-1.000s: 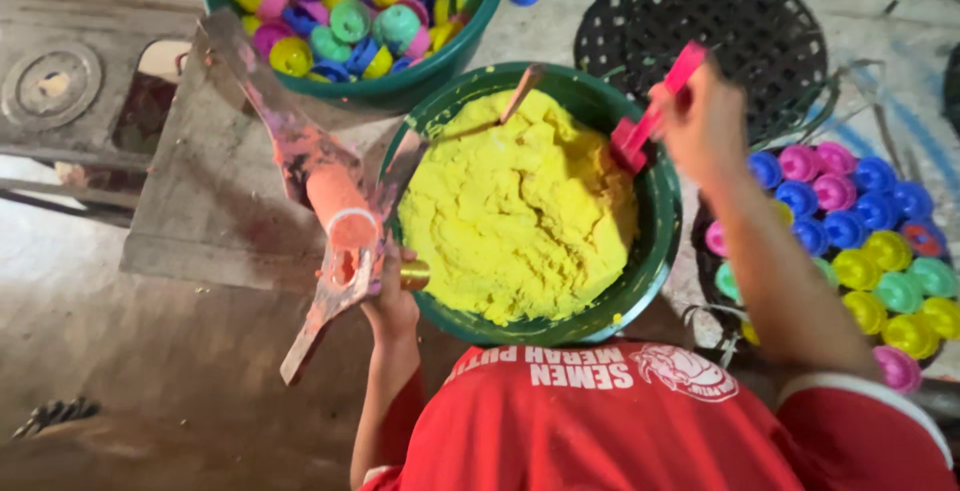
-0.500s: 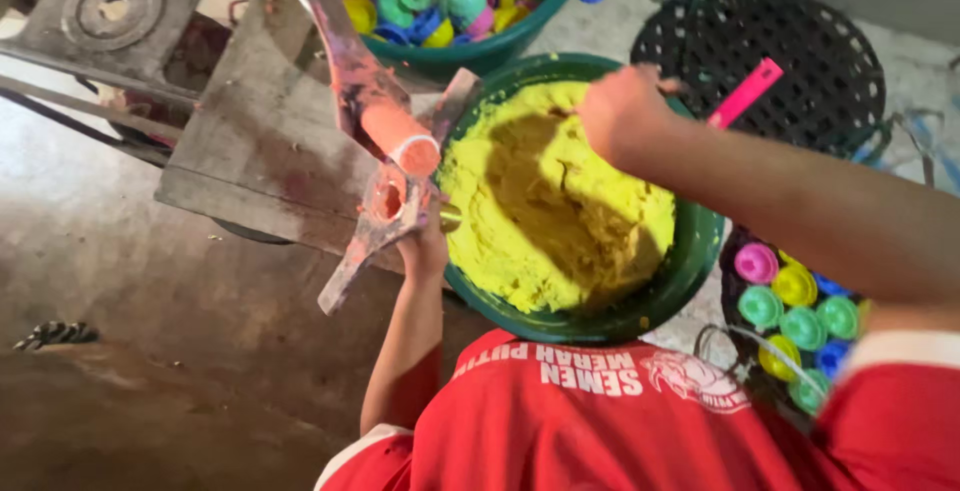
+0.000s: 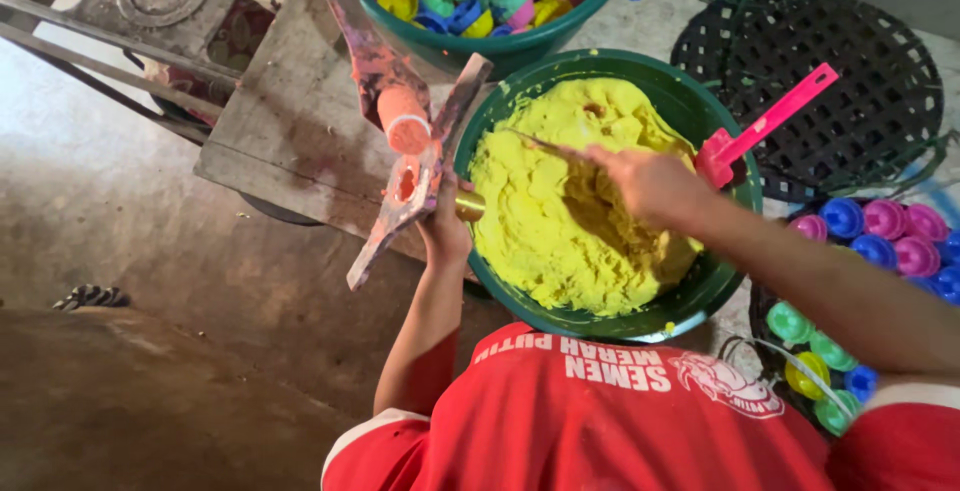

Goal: The person arranges colorful plastic bottle caps on a black woven tray, then uses a wooden tool to scoop yellow dough from a green bowl and press it into each cap. The process is repeated for multiple caps, filling them with the dough.

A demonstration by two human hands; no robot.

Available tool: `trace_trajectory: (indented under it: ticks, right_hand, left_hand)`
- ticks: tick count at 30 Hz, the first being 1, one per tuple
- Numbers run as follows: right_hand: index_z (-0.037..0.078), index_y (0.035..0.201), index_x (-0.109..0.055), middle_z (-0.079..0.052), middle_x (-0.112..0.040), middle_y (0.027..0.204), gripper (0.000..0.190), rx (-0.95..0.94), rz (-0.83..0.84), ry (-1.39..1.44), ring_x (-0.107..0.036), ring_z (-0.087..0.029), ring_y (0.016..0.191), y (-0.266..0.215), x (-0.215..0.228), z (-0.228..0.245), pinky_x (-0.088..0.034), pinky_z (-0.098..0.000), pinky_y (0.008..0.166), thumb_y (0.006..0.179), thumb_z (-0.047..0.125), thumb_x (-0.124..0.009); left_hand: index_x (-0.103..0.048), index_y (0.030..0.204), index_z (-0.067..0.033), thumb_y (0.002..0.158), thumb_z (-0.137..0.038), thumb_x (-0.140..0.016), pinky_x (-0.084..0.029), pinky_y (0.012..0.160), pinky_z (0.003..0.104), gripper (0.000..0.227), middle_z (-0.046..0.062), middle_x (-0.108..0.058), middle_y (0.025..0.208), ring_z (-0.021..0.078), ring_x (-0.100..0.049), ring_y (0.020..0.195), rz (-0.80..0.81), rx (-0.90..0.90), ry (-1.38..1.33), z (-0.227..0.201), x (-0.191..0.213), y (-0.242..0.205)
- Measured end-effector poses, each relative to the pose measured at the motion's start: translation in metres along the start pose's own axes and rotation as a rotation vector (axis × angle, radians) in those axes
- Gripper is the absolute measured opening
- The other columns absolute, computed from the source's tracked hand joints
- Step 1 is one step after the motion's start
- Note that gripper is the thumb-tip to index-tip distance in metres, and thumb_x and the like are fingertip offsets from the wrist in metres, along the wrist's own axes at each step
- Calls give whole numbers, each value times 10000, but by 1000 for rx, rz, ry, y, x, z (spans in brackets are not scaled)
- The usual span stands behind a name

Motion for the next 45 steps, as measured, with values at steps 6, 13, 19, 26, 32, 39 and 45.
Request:
trace_trajectory:
  ticks: [6, 13, 19, 26, 32, 39, 45]
  right_hand:
    - [144, 1468, -518, -203, -707, 1202, 478, 122, -49, 319, -709, -397, 923, -23, -73, 1, -562, -478, 826, 992, 173, -545]
    - [167, 1465, -549, -177, -733, 1088, 577, 51, 178, 448, -749, -335, 881, -69, -59, 6, -574, -418, 762, 890, 119, -575]
    - [177, 1373, -647, -112, -657, 621, 433, -209, 149, 537, -587, -184, 521, -117, 26, -19, -505, -363, 549, 944, 150, -597]
    - [176, 1351, -666, -102, -637, 668, 388, -200, -78, 634, -579, -144, 530, -132, 87, -26, -451, -317, 485, 968, 160, -606]
    - [403, 1430, -616, 29, -737, 950, 527, -169, 132, -419, -699, -183, 725, -110, 106, 3, -540, -340, 574, 940, 211, -603]
    - [87, 1146, -636, -186, -688, 1276, 342, 281, -244, -713, -695, -217, 760, -102, 109, 81, -579, -353, 632, 818, 181, -611]
    - [157, 1404, -564, -11, -628, 900, 541, -105, 127, -605, -701, -172, 715, -140, 165, 61, -576, -328, 559, 864, 169, -588]
  left_hand:
    - [-613, 1126, -56, 970, -101, -651, -535, 730, 341, 167, 38, -637, 1033, 162, -629, 831, -2, 24, 19, -1, -1, 3]
    - [-604, 1143, -33, 982, -80, -666, -534, 773, 329, 180, 51, -624, 1032, 161, -619, 887, 71, -66, 222, -44, -24, 14]
    - [-676, 1210, -67, 1024, -108, -687, -544, 805, 334, 191, 28, -698, 985, 176, -672, 886, 276, -310, 857, -122, -75, 39]
    - [-643, 1292, -143, 762, -401, -863, -531, 969, 411, 629, 92, -644, 1341, 321, -633, 1180, 751, -348, 1205, -114, -134, 7]
    - [-482, 1482, -111, 722, -521, -778, -479, 1045, 422, 912, 79, -499, 1556, 326, -553, 1333, 1072, -420, 1222, -96, -147, 2]
    - [-569, 1447, -174, 926, -565, -674, -489, 1005, 432, 661, 113, -591, 1417, 318, -596, 1237, 1125, -147, 1272, -81, -170, -19]
    - [-585, 1386, -196, 853, -447, -735, -582, 967, 365, 608, 95, -608, 1453, 245, -680, 1156, 937, -704, 989, -126, -159, 11]
Point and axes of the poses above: each hand's wrist, its own y-axis towards the middle knuckle, its own x-axis out of the back of the hand, z = x × y, the point moved 3 cm from there along y, towards the middle knuckle
